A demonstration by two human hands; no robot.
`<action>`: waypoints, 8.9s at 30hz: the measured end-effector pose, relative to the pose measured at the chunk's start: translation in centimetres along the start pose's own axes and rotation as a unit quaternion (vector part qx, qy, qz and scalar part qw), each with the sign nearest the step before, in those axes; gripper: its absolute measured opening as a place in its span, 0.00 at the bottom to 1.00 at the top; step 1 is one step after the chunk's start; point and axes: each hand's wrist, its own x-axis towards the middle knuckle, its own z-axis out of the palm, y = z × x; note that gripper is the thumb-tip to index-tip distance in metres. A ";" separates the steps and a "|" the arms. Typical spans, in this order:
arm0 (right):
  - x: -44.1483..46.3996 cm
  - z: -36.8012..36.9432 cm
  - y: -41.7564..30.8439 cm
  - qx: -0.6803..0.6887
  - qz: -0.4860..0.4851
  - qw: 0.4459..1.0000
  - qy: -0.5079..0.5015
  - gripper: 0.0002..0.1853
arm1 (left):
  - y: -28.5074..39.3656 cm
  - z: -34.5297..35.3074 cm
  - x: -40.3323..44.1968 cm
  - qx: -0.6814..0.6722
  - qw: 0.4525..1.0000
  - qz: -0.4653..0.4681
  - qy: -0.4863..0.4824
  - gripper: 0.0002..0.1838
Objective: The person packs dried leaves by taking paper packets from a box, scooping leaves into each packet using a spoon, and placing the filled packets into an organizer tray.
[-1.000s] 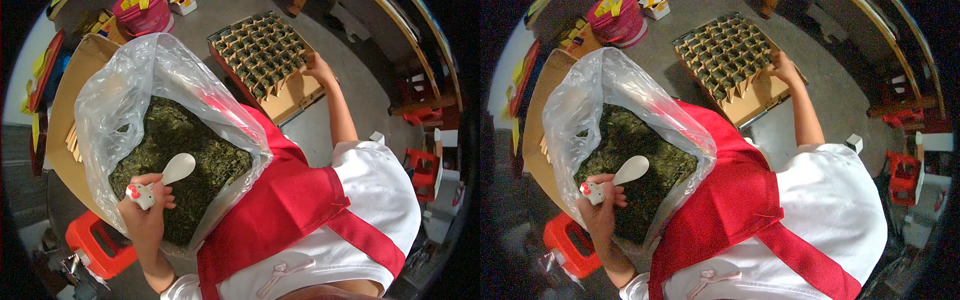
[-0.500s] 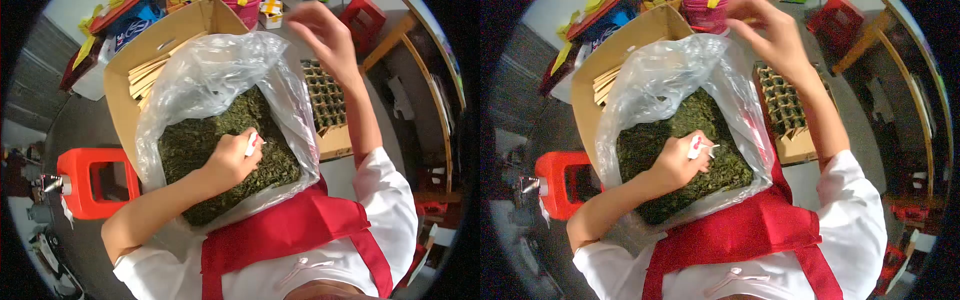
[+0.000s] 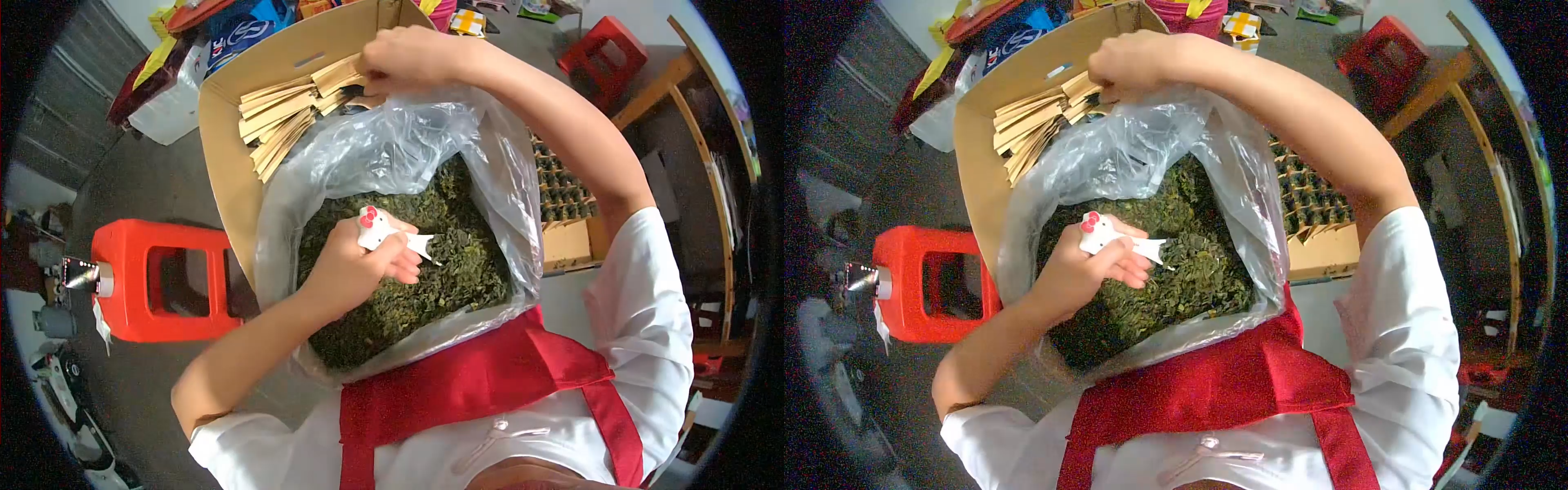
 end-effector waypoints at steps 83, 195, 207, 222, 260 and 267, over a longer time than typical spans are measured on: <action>-16.8 2.1 -12.2 0.359 -0.003 0.933 -0.027 0.21 | 2.5 0.5 -5.8 0.149 0.976 0.091 0.133 0.09; -48.9 19.7 3.4 0.137 0.704 0.670 0.189 0.26 | 1.1 0.3 -5.5 0.265 0.899 0.220 0.272 0.05; -48.5 19.9 4.0 0.193 0.697 0.659 0.208 0.29 | 1.3 0.1 -5.5 0.260 0.905 0.196 0.272 0.04; -25.7 2.4 2.8 0.269 0.301 0.848 0.342 0.13 | -0.4 1.3 3.8 0.636 0.655 0.408 -0.023 0.13; 5.2 1.3 1.8 -0.103 -0.137 0.982 0.081 0.17 | -0.1 -0.3 -0.7 -0.008 0.999 0.048 0.000 0.10; -0.8 -6.1 1.4 0.154 -0.191 0.947 0.207 0.17 | 0.0 -1.0 -2.5 -0.002 0.996 0.087 0.022 0.12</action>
